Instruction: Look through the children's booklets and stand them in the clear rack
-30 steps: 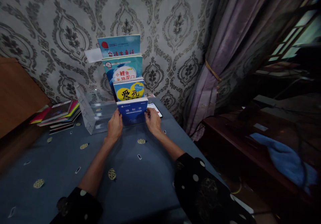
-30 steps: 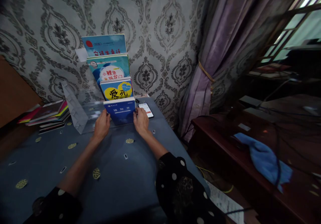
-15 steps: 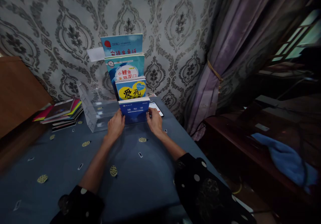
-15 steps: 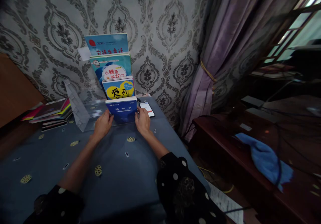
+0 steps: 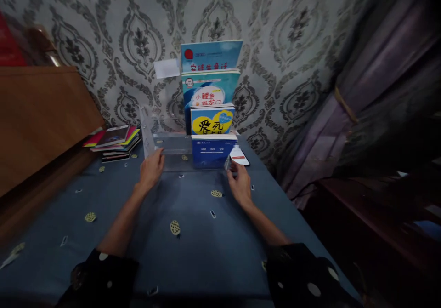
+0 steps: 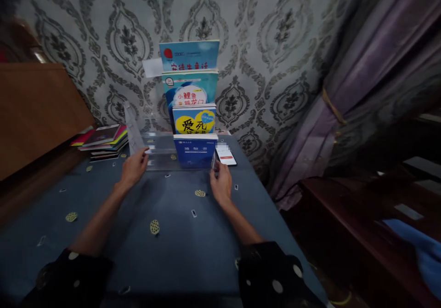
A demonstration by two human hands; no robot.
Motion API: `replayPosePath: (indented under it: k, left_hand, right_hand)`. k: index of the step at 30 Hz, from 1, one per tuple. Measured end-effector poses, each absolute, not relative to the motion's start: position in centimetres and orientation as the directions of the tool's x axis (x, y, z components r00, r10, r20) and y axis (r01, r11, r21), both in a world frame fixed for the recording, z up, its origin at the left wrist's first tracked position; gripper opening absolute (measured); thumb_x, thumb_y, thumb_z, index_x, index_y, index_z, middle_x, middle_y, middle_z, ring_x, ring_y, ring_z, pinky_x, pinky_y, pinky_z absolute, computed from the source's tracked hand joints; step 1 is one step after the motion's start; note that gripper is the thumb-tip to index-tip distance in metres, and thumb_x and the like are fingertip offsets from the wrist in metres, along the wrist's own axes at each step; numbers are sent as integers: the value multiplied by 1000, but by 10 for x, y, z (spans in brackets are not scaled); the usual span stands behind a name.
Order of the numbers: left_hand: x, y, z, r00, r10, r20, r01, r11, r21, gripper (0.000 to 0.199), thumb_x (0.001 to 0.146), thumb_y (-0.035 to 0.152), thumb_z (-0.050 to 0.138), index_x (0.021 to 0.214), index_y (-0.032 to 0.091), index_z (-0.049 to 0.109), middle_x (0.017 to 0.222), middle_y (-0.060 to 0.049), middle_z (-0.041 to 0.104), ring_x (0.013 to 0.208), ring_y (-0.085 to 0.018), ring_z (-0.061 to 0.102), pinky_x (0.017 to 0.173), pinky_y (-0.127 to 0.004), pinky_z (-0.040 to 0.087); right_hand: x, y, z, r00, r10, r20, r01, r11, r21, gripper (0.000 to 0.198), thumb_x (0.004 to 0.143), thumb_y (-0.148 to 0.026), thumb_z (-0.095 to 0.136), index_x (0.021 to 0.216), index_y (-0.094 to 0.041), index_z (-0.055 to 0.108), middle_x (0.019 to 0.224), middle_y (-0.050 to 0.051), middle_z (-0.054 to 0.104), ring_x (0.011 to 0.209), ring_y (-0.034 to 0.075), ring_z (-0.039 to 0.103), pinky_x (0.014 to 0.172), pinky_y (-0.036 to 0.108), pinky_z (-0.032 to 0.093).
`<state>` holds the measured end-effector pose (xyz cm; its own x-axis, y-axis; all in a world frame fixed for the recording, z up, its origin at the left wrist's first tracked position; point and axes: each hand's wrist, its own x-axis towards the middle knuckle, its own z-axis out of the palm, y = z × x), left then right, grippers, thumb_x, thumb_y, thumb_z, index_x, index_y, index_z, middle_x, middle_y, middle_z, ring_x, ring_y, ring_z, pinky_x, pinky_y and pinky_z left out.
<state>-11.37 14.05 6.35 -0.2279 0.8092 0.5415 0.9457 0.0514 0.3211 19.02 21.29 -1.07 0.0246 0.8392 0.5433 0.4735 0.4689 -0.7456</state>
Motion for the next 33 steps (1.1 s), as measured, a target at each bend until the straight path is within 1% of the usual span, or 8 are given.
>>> replayPosePath:
  k: [3,6,11,16,20,23,27,33]
  left_hand:
    - [-164,131,66,-340,766,546,930,187,317,35,95,24,45,124,20,63,105,-12,74,94,-28,69,80,-35,50]
    - [-211,132,71,-417,742,526,908,312,279,33,95,23,43,120,17,64,109,-14,72,99,-30,67,83,-37,49]
    - [-269,155,84,-423,748,511,891,445,86,36,93,20,41,121,9,60,121,-24,63,114,-36,58,92,-44,46]
    - [-301,177,94,-377,817,437,886,455,-86,43,91,24,43,127,5,56,125,-27,61,120,-41,54,95,-51,45]
    - [-313,188,99,-344,858,381,887,430,-169,44,91,22,40,127,6,57,124,-27,64,118,-40,58,95,-53,45]
    - [-316,194,102,-337,890,308,884,411,-221,42,91,22,40,124,7,60,120,-27,66,112,-40,63,90,-52,48]
    - [-317,199,103,-341,911,231,879,397,-264,38,89,17,39,116,7,64,111,-28,69,107,-40,66,87,-49,49]
    - [-320,199,110,-363,908,209,872,410,-269,39,89,16,40,116,8,67,112,-27,70,106,-39,67,86,-47,51]
  right_hand:
    - [190,199,-14,-11,864,504,463,451,-763,43,85,-34,48,121,-14,62,105,16,69,87,27,67,73,41,55]
    - [187,193,-19,-43,881,472,469,435,-769,42,84,-36,48,117,-16,64,103,15,70,88,28,68,75,43,55]
    - [185,197,-26,-58,898,437,494,406,-769,39,82,-38,48,111,-18,65,99,13,70,89,28,68,78,44,55]
    - [189,200,-25,-41,900,434,495,395,-773,36,82,-39,48,107,-19,65,105,14,71,94,28,68,82,44,55]
    - [190,198,-21,-64,917,394,527,366,-767,37,84,-39,47,106,-16,66,103,13,70,86,26,68,76,41,54]
    - [191,197,-18,-80,922,379,546,359,-757,35,85,-37,47,104,-16,67,102,13,70,83,25,66,74,39,53]
    - [192,196,-16,-106,925,364,548,360,-755,33,85,-36,47,102,-18,68,100,11,69,83,24,65,73,36,52]
    - [191,197,-16,-137,922,361,544,375,-750,32,86,-35,46,99,-18,70,96,10,69,82,23,65,74,35,50]
